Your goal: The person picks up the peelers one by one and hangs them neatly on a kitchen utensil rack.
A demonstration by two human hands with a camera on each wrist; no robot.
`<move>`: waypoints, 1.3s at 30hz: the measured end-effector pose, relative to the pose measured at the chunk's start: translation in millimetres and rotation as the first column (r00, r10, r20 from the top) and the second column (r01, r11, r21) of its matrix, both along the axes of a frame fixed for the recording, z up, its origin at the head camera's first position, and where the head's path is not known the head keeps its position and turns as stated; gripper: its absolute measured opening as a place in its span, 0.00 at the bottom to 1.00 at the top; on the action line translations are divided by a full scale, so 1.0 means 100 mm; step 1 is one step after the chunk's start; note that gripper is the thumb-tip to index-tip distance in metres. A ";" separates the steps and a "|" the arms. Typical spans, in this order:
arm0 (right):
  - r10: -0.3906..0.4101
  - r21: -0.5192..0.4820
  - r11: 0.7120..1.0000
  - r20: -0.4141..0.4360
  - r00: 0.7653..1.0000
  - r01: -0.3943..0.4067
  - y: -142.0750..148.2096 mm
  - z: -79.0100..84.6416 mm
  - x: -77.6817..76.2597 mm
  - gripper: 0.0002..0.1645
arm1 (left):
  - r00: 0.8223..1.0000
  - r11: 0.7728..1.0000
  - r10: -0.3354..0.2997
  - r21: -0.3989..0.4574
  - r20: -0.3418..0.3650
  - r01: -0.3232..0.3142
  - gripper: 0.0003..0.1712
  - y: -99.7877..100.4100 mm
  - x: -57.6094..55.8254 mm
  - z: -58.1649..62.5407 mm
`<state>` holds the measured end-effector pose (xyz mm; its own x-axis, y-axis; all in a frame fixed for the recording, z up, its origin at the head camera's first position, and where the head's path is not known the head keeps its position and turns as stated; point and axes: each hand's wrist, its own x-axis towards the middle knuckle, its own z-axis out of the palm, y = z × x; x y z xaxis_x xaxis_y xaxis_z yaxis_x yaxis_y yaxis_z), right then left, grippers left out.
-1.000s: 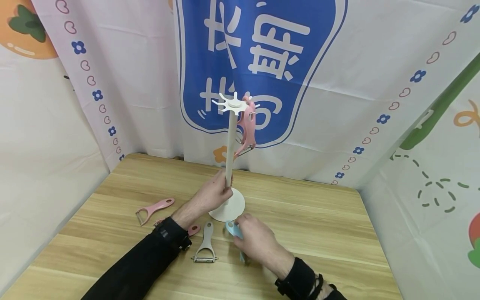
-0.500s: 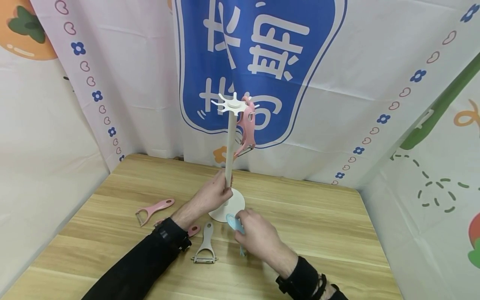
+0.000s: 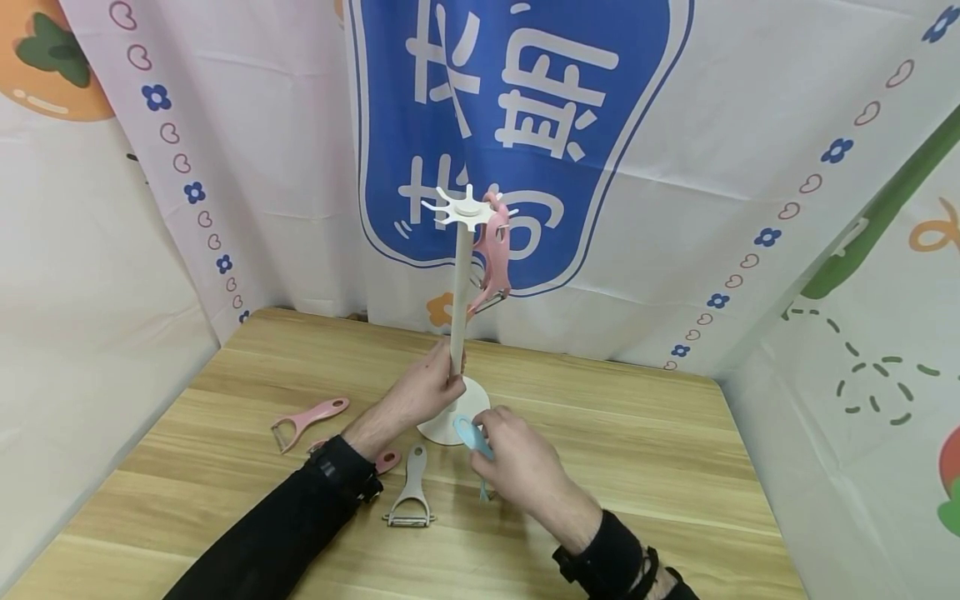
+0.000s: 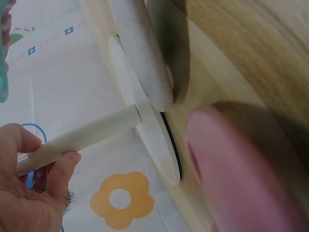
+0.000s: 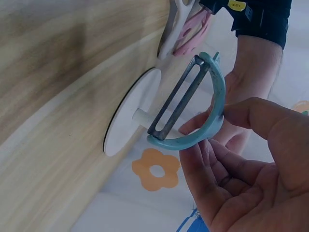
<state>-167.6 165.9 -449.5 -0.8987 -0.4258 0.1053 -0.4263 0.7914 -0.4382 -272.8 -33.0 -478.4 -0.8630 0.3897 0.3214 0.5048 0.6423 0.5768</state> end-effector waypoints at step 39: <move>-0.080 -0.225 0.973 -0.161 0.984 0.042 0.05 0.43 -0.01 0.24 | 1.000 0.999 -0.024 0.036 0.003 0.024 0.22 -0.02 0.00 0.00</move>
